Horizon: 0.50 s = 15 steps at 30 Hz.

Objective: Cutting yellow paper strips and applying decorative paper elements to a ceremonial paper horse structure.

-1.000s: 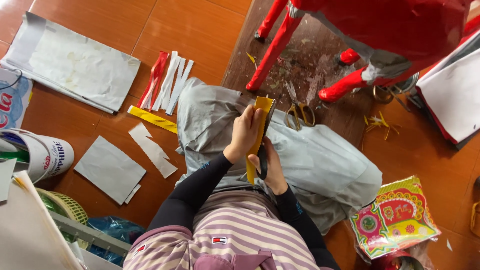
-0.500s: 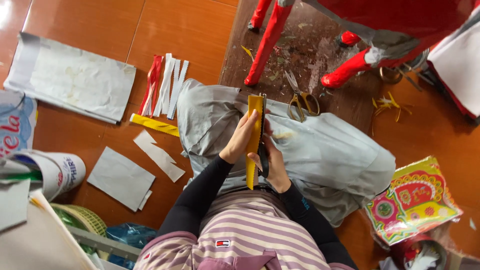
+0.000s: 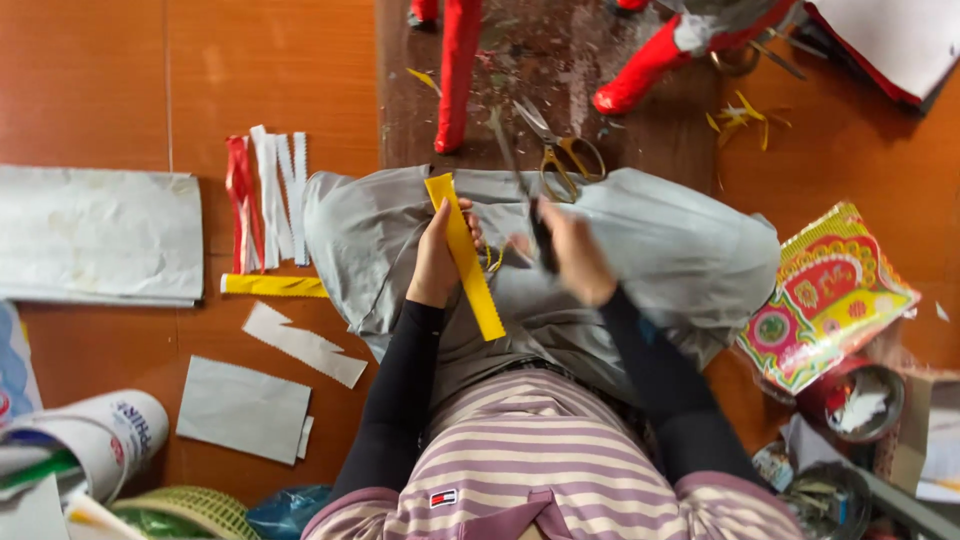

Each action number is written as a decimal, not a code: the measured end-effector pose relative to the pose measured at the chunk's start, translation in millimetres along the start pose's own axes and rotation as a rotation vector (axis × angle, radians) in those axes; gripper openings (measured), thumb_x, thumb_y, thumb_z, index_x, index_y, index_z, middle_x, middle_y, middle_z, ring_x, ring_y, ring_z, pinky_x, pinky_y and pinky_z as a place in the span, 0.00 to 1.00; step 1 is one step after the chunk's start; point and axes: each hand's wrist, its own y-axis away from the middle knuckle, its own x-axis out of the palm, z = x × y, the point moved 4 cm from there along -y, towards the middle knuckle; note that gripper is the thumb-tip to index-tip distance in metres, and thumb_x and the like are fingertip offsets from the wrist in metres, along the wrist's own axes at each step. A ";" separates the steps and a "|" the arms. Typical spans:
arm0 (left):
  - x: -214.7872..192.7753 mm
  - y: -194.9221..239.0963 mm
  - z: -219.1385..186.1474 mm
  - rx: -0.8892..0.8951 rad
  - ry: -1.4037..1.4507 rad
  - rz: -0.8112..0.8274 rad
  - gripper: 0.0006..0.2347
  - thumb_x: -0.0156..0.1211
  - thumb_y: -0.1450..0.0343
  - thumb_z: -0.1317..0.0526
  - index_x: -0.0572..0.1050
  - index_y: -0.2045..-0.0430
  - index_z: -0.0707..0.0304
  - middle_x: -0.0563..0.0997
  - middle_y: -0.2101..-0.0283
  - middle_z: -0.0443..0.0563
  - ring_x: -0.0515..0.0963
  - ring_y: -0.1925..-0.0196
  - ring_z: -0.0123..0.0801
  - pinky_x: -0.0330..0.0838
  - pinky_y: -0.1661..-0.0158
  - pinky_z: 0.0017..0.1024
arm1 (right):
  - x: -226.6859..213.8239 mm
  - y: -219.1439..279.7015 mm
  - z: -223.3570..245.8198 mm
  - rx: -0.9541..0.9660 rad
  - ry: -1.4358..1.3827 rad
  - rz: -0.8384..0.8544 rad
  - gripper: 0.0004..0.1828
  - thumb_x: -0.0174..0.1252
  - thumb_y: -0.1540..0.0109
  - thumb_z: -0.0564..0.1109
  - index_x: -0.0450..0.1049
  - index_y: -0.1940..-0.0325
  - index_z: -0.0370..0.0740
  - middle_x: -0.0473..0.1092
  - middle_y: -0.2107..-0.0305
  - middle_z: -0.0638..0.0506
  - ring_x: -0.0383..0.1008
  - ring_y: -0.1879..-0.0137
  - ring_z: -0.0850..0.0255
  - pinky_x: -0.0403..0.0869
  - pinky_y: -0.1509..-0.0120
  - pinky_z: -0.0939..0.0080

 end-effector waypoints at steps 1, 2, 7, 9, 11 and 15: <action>-4.5 0.4 3.7 -0.016 -0.004 0.004 0.16 0.48 0.21 0.48 0.71 0.56 0.63 0.74 0.67 0.50 0.73 0.68 0.31 0.69 0.64 0.30 | -12.6 -21.7 -9.9 0.008 -0.002 -0.015 0.26 0.55 0.31 0.58 0.69 0.43 0.32 0.79 0.60 0.49 0.82 0.55 0.59 0.77 0.54 0.55; -8.2 1.1 6.8 -0.019 -0.016 0.022 0.15 0.49 0.20 0.49 0.71 0.55 0.64 0.74 0.66 0.51 0.73 0.66 0.33 0.69 0.63 0.31 | -28.4 -42.5 -18.5 -0.004 0.344 -0.095 0.27 0.64 0.38 0.56 0.70 0.44 0.35 0.78 0.64 0.43 0.79 0.57 0.48 0.74 0.57 0.47; 2.4 3.6 5.6 -0.063 -0.152 -0.019 0.15 0.51 0.23 0.50 0.71 0.52 0.63 0.75 0.66 0.51 0.75 0.65 0.34 0.71 0.63 0.32 | -72.2 -121.5 -103.0 -0.020 0.775 -0.261 0.30 0.72 0.49 0.50 0.69 0.47 0.40 0.75 0.69 0.35 0.75 0.59 0.34 0.71 0.59 0.36; 3.0 5.3 4.0 -0.042 -0.200 -0.064 0.15 0.51 0.23 0.51 0.71 0.52 0.64 0.75 0.67 0.51 0.75 0.66 0.35 0.72 0.64 0.32 | -80.3 -140.4 -145.1 0.076 0.969 -0.296 0.19 0.60 0.42 0.36 0.68 0.48 0.42 0.75 0.68 0.38 0.76 0.59 0.35 0.71 0.59 0.34; 2.6 5.8 4.3 -0.060 -0.213 -0.087 0.15 0.51 0.23 0.51 0.71 0.52 0.64 0.76 0.67 0.51 0.75 0.67 0.34 0.72 0.64 0.32 | -79.1 -146.1 -151.0 0.115 0.957 -0.292 0.18 0.59 0.42 0.37 0.67 0.48 0.42 0.75 0.68 0.36 0.76 0.59 0.35 0.72 0.59 0.35; -2.0 0.6 7.8 -0.092 -0.236 -0.117 0.14 0.52 0.22 0.52 0.71 0.53 0.64 0.76 0.66 0.50 0.75 0.67 0.33 0.72 0.65 0.31 | -65.0 -141.4 -148.7 0.250 0.982 -0.196 0.16 0.51 0.35 0.38 0.66 0.42 0.43 0.75 0.68 0.34 0.77 0.59 0.35 0.73 0.55 0.35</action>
